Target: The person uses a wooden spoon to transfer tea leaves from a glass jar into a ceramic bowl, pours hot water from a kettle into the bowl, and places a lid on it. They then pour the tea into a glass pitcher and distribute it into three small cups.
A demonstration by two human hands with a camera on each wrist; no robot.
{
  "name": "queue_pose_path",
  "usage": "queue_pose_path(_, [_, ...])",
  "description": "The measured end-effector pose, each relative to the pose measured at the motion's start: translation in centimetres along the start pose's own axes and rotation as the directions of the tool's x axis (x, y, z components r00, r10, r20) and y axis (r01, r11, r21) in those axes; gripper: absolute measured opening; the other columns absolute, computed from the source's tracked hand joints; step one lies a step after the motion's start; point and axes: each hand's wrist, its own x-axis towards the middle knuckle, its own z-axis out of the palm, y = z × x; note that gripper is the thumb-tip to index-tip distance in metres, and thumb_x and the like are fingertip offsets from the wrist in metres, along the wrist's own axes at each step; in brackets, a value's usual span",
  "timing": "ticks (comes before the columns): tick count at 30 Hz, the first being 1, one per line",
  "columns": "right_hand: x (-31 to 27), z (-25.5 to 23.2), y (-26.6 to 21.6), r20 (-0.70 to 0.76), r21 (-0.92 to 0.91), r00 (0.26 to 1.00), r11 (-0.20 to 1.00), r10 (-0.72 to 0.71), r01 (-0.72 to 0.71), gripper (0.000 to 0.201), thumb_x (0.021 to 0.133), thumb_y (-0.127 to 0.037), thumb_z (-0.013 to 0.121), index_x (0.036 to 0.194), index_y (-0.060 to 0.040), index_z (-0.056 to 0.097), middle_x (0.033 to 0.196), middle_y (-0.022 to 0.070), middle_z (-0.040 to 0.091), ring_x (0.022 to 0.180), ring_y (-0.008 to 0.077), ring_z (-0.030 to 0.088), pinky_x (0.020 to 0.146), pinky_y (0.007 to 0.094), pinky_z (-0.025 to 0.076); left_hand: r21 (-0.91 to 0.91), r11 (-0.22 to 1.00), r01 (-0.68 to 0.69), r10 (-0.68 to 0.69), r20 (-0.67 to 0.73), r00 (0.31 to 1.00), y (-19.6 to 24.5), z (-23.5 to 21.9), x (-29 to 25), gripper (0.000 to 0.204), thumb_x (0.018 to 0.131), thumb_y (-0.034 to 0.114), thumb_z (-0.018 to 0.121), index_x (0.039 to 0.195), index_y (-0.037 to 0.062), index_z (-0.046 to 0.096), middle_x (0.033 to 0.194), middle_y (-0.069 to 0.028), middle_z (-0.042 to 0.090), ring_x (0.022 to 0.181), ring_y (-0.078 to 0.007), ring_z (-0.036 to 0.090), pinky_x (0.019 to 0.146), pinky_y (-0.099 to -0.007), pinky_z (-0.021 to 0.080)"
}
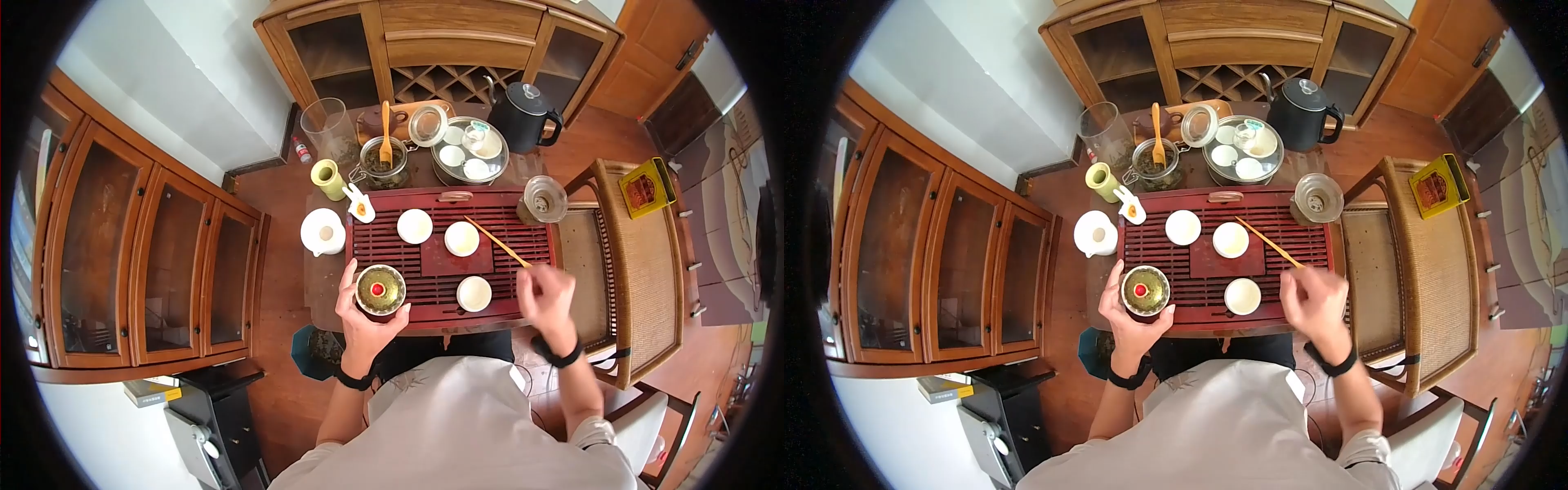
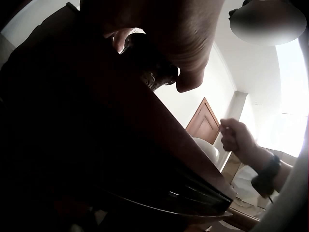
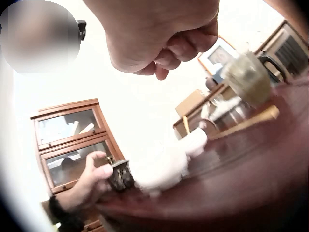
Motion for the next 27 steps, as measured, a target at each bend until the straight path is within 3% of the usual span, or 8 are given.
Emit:
queue_pose_path(3, [8.0, -1.3, -2.1, 0.022, 0.127, 0.997, 0.990, -0.069, 0.066, 0.008, 0.095, -0.011, 0.074, 0.091, -0.0046, 0.072, 0.064, 0.0054, 0.063, 0.050, 0.0158, 0.058, 0.051, 0.0325, 0.047, -0.081, 0.996, 0.021, -0.023, -0.022, 0.999, -0.4, 0.1, -0.2, 0.099, 0.073, 0.013, 0.096, 0.144, 0.0085, 0.026, 0.160, -0.0395, 0.038, 0.130, -0.0428, 0.061, 0.110, -0.0549, 0.054])
queue_pose_path(5, [14.2, -0.6, -3.3, 0.117, 0.075, 0.986, 0.991, -0.116, 0.107, 0.016, 0.097, -0.018, 0.074, 0.108, -0.0078, 0.068, 0.069, 0.0074, 0.065, 0.060, 0.0241, 0.065, 0.058, 0.0360, 0.053, -0.064, 0.998, 0.026, -0.028, -0.026, 0.999, -0.8, 0.1, -0.5, 0.100, 0.073, 0.015, 0.097, 0.144, 0.0082, 0.027, 0.160, -0.0391, 0.038, 0.131, -0.0428, 0.061, 0.111, -0.0551, 0.053])
queue_pose_path(7, [20.3, 2.1, -4.2, 0.162, 0.025, 0.963, 0.976, -0.217, 0.216, 0.033, 0.098, -0.029, 0.073, 0.121, -0.0076, 0.061, 0.094, 0.0137, 0.073, 0.089, 0.0362, 0.074, 0.077, 0.0457, 0.058, -0.058, 0.997, 0.049, -0.051, -0.032, 0.998, -1.1, 0.3, -0.8, 0.099, 0.073, 0.020, 0.098, 0.142, 0.0072, 0.029, 0.160, -0.0376, 0.039, 0.133, -0.0437, 0.058, 0.112, -0.0560, 0.050])
queue_pose_path(9, [25.4, 5.8, -4.3, 0.255, -0.075, 0.916, 0.938, -0.310, 0.339, 0.045, 0.099, -0.036, 0.069, 0.133, -0.0081, 0.056, 0.116, 0.0147, 0.072, 0.101, 0.0359, 0.074, 0.085, 0.0474, 0.060, -0.062, 0.996, 0.061, -0.063, -0.036, 0.997, -1.0, 0.2, -0.9, 0.098, 0.073, 0.020, 0.098, 0.142, 0.0070, 0.030, 0.160, -0.0372, 0.040, 0.133, -0.0444, 0.058, 0.112, -0.0563, 0.050])
queue_pose_path(14, [32.0, 14.9, -4.2, 0.577, -0.341, 0.815, 0.889, -0.060, 0.307, 0.071, 0.102, -0.058, 0.062, 0.145, -0.0016, 0.054, 0.142, 0.0254, 0.063, 0.124, 0.0441, 0.069, 0.104, 0.0547, 0.055, -0.075, 0.989, 0.129, -0.130, -0.015, 0.991, -0.5, 0.0, -0.8, 0.096, 0.073, 0.021, 0.097, 0.142, 0.0074, 0.031, 0.158, -0.0348, 0.044, 0.135, -0.0454, 0.057, 0.112, -0.0562, 0.049])
queue_pose_path(20, [31.8, 20.5, -4.6, 0.690, -0.407, 0.715, 0.878, 0.116, 0.250, 0.078, 0.100, -0.062, 0.066, 0.150, -0.0040, 0.053, 0.143, 0.0226, 0.065, 0.131, 0.0408, 0.066, 0.108, 0.0519, 0.053, -0.046, 0.984, 0.171, -0.169, 0.037, 0.985, 0.0, -0.4, -0.3, 0.100, 0.074, 0.022, 0.097, 0.145, 0.0062, 0.029, 0.156, -0.0323, 0.046, 0.138, -0.0458, 0.053, 0.116, -0.0544, 0.046])
queue_pose_path(25, [31.0, 21.4, -3.7, 0.679, -0.234, 0.692, 0.822, -0.245, 0.520, 0.036, 0.101, -0.036, 0.071, 0.118, -0.0037, 0.068, 0.114, 0.0181, 0.075, 0.109, 0.0397, 0.074, 0.090, 0.0502, 0.061, -0.027, 0.994, 0.109, -0.108, 0.027, 0.994, -0.1, -0.5, -0.3, 0.103, 0.073, 0.023, 0.097, 0.148, 0.0052, 0.028, 0.156, -0.0307, 0.046, 0.136, -0.0436, 0.055, 0.115, -0.0521, 0.048])
queue_pose_path(27, [30.4, 20.2, -5.0, 0.718, -0.256, 0.652, 0.778, -0.243, 0.573, 0.033, 0.100, -0.035, 0.073, 0.114, -0.0044, 0.071, 0.109, 0.0173, 0.077, 0.103, 0.0396, 0.076, 0.086, 0.0492, 0.062, -0.020, 0.998, 0.054, -0.054, 0.003, 0.999, -0.3, -0.3, -0.3, 0.108, 0.073, 0.022, 0.098, 0.153, 0.0056, 0.026, 0.156, -0.0298, 0.046, 0.135, -0.0418, 0.057, 0.114, -0.0508, 0.049])
